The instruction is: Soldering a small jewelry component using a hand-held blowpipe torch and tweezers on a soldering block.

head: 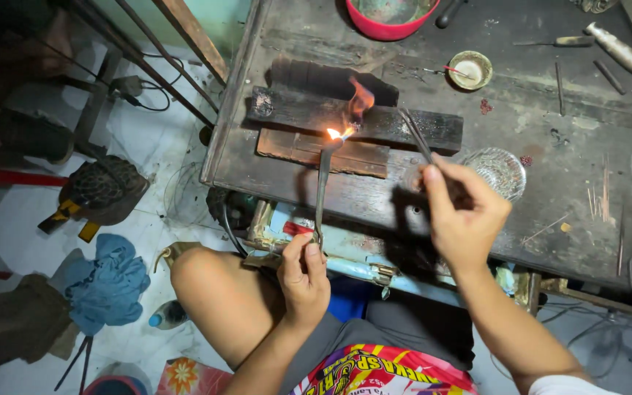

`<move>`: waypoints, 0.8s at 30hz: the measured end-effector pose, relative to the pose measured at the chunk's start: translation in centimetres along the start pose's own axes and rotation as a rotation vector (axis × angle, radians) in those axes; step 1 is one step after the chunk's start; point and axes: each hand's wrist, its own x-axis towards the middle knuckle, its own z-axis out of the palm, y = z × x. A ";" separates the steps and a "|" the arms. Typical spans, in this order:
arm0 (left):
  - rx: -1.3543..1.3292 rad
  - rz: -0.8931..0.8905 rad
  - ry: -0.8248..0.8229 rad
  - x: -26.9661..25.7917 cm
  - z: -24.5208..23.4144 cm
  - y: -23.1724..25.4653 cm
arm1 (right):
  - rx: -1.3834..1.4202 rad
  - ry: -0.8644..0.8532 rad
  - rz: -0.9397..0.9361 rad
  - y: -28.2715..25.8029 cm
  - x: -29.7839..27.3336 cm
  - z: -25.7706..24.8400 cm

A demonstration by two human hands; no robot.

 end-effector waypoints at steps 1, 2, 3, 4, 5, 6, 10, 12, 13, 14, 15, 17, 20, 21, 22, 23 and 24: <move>0.002 -0.035 -0.050 -0.2 -0.2 0.3 | 0.048 0.031 -0.034 -1.1 0.8 0.1; 0.004 -0.036 -0.051 -0.3 -0.1 0.1 | 0.050 0.031 -0.033 -0.6 1.2 0.7; 0.007 -0.038 -0.041 -0.4 -0.1 0.0 | 0.087 0.065 -0.059 -0.2 1.6 1.2; 0.010 -0.040 -0.033 -0.5 0.0 -0.2 | 0.125 0.100 -0.085 0.2 2.0 1.8; 0.012 -0.040 -0.034 -0.4 0.0 0.0 | 0.126 0.101 -0.083 0.9 1.9 2.2; 0.009 -0.034 -0.030 -0.3 0.0 0.1 | 0.157 0.089 -0.062 1.6 1.9 2.6; 0.008 -0.046 -0.031 -0.2 -0.1 0.2 | 0.354 0.073 0.060 3.7 0.7 3.8; 0.002 -0.045 -0.032 -0.1 -0.1 0.2 | 0.347 0.074 0.055 4.3 0.2 4.2; -0.004 -0.043 -0.031 -0.1 0.0 0.2 | 0.341 0.073 0.047 4.7 -0.1 4.3; -0.003 -0.046 -0.032 -0.1 0.0 0.2 | 0.339 0.073 0.050 5.0 -0.2 4.6; -0.011 -0.049 -0.037 -0.2 0.0 0.2 | 0.375 0.057 0.032 5.3 -0.4 4.8; -0.020 -0.051 -0.041 -0.3 0.0 0.1 | 0.409 0.042 0.013 5.5 -0.4 5.1; -0.040 -0.029 -0.039 -0.4 0.2 -0.2 | 0.333 0.017 0.034 5.2 -0.3 5.0; -0.046 -0.038 -0.030 -0.5 0.2 -0.3 | 0.284 0.003 0.039 5.0 -0.2 5.0; -0.051 -0.049 -0.021 -0.7 0.3 -0.4 | 0.235 -0.012 0.045 4.8 -0.2 4.9; -0.051 -0.052 -0.022 -0.7 0.3 -0.4 | 0.232 -0.014 0.047 4.9 -0.2 4.9; -0.039 -0.050 -0.019 -0.7 0.3 -0.4 | 0.215 -0.012 0.044 4.9 -0.2 4.9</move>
